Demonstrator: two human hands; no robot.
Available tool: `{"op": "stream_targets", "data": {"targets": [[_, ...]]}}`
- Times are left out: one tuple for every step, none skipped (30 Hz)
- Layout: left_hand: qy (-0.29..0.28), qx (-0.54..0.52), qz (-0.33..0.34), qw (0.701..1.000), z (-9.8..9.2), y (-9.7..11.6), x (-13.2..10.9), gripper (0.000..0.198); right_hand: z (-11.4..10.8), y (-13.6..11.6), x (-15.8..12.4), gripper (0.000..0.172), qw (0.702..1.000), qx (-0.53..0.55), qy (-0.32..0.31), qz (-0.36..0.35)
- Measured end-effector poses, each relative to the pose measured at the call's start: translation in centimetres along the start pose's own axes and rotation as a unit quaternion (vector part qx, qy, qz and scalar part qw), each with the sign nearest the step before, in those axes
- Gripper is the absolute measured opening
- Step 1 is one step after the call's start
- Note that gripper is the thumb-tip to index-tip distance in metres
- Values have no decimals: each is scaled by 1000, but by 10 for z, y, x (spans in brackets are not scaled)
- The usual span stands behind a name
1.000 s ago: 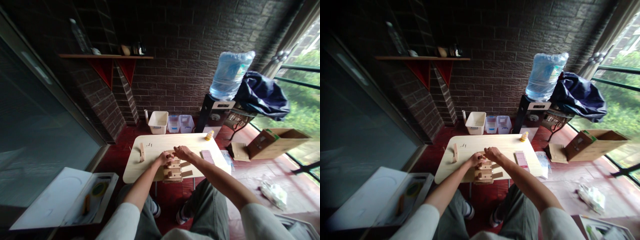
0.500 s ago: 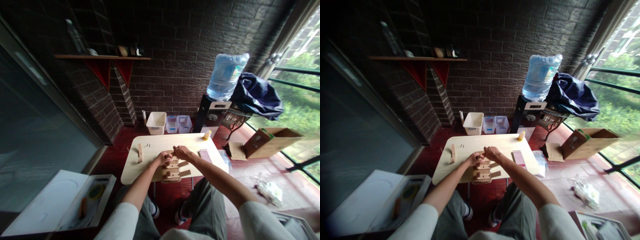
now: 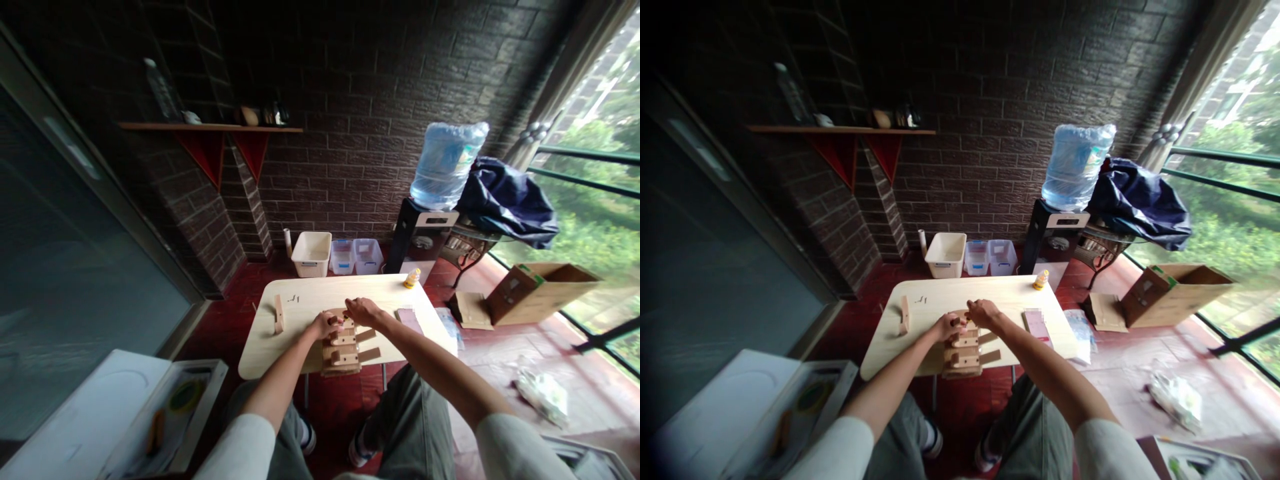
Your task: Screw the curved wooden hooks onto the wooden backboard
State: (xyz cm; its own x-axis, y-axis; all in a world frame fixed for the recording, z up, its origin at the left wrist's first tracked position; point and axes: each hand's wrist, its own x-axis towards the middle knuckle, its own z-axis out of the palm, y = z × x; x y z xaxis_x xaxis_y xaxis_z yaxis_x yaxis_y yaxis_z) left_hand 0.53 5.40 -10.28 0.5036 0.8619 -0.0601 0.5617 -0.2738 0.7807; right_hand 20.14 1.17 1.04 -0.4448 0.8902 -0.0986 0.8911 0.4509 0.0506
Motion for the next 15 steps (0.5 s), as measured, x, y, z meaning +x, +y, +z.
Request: {"op": "stream_targets", "data": {"targets": [[1, -2, -3, 1000, 1, -1, 0, 37, 2, 2, 0, 39, 1000, -2, -1, 17], [1, -5, -5, 1000, 2, -2, 1, 38, 4, 3, -1, 42, 1000, -2, 0, 31], [2, -10, -6, 1000, 3, -2, 1, 38, 6, 5, -2, 43, 999, 2, 0, 37], [1, -17, -8, 1000, 4, -3, 2, 38, 7, 6, -4, 43, 999, 8, 0, 37], [0, -24, -8, 1000, 4, -3, 2, 37, 9, 6, -5, 43, 999, 16, 0, 32], [-3, -29, -9, 1000, 4, -3, 2, 36, 9, 7, -6, 42, 999, 24, 0, 23], [-6, -31, -10, 999, 4, -3, 3, 36, 10, 6, -7, 41, 999, 31, 4, 12], [-8, -30, -11, 999, 3, -2, 2, 36, 10, 5, -8, 40, 999, 36, 8, -2], [-9, -24, -13, 1000, 2, -1, 2, 36, 9, 4, -8, 38, 999, 39, 15, -15], [-10, -16, -16, 1000, 1, 0, 2, 37, 8, 2, -9, 36, 999, 40, 23, -28], [-10, -6, -17, 1000, 0, 1, 1, 37, 6, 0, -9, 35, 998, 39, 28, -39], [-9, 1, -16, 1000, -1, 2, 1, 37, 4, -2, -8, 34, 998, 38, 32, -48], [-9, 6, -14, 1000, -2, 3, 0, 36, 3, -3, -8, 32, 997, 35, 31, -56], [-9, 8, -12, 1000, -3, 3, 0, 36, 1, -5, -8, 30, 997, 32, 28, -60], [-9, 7, -11, 1000, -3, 4, 0, 35, 0, -7, -7, 28, 997, 31, 24, -61]]}}
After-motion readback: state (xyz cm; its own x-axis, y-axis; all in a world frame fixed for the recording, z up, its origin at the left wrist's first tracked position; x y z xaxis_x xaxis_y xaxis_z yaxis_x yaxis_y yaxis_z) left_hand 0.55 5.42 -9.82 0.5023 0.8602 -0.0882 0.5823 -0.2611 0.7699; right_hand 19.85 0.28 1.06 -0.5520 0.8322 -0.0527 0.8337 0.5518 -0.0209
